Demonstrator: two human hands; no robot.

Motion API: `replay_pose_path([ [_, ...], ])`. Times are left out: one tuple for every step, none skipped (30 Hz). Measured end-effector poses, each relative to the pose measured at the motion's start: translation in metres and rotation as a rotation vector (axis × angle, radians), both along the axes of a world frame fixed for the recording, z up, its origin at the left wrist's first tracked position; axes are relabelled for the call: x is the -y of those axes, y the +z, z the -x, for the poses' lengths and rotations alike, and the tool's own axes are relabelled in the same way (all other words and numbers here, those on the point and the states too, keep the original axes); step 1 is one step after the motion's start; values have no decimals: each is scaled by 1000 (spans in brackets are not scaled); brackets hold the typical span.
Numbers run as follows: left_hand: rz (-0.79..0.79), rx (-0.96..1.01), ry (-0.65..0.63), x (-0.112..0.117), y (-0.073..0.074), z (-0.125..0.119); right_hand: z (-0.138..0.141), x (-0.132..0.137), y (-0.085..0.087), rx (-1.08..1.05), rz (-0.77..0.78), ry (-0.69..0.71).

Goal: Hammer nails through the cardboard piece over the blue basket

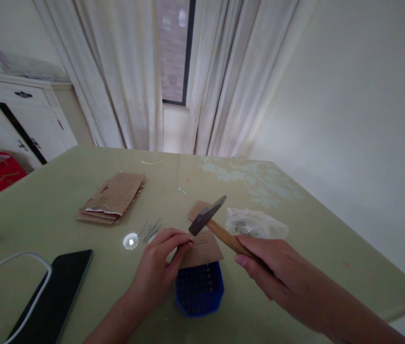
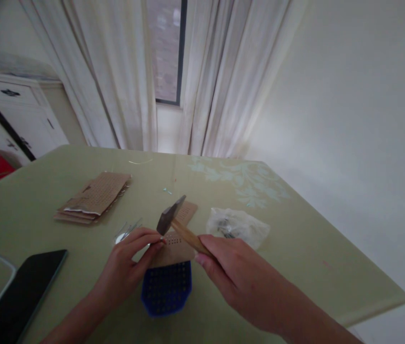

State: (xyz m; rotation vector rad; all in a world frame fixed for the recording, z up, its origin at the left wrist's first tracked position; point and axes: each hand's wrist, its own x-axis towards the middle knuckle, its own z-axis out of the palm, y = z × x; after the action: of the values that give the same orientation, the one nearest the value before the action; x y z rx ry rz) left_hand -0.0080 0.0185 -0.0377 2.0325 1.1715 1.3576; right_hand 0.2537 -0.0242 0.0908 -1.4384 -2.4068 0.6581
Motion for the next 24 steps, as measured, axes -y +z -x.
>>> replay_pose_path([
  [6,-1,-1,0,1,0,0,1,0,-2,-9,-3],
  [15,-9,-6,1,1,0,1,1,-1,-1,-9,0],
  [27,-19,-12,1,2,0,2,1,-3,1,1,11],
  [38,-28,-19,1,2,1,3,1,-4,4,16,25],
  [47,-32,-26,2,2,1,3,1,-5,4,25,35],
  [51,-31,-31,2,2,2,4,1,-6,2,23,37],
  [52,-28,-33,2,2,2,4,2,-6,-3,7,32],
  [53,-25,-34,2,2,3,4,2,-5,-10,-18,20],
  [56,-22,-34,2,2,3,4,2,-4,-15,-44,7],
  [60,-21,-32,2,2,3,3,2,-2,-18,-68,-5],
  [65,-21,-27,2,2,4,2,3,1,-18,-87,-15],
  [71,-20,-22,2,2,4,2,3,3,-17,-97,-19],
  [77,-21,-17,2,2,5,2,4,5,-14,-101,-20],
  [82,-24,-11,2,2,5,1,4,7,-9,-100,-19],
  [84,-32,-4,3,1,6,0,5,8,-7,-102,-15],
  [87,-46,0,3,0,7,0,5,9,-2,-105,-13],
  [92,-62,4,3,-2,7,-1,6,10,3,-110,-10],
  [100,-75,6,3,-3,8,-2,6,10,8,-118,-8],
  [110,-81,4,3,-4,8,-2,7,9,12,-127,-11],
  [125,-81,-5,3,-4,9,-2,7,8,13,-133,-13],
  [147,-72,-21,3,-4,9,-2,7,7,12,-133,-17],
  [175,-58,-43,3,-3,9,-2,8,5,11,-125,-18],
  [205,-43,-68,3,-2,8,-1,8,3,10,-108,-10],
  [232,-30,-92,3,0,8,1,8,1,13,-82,2],
])
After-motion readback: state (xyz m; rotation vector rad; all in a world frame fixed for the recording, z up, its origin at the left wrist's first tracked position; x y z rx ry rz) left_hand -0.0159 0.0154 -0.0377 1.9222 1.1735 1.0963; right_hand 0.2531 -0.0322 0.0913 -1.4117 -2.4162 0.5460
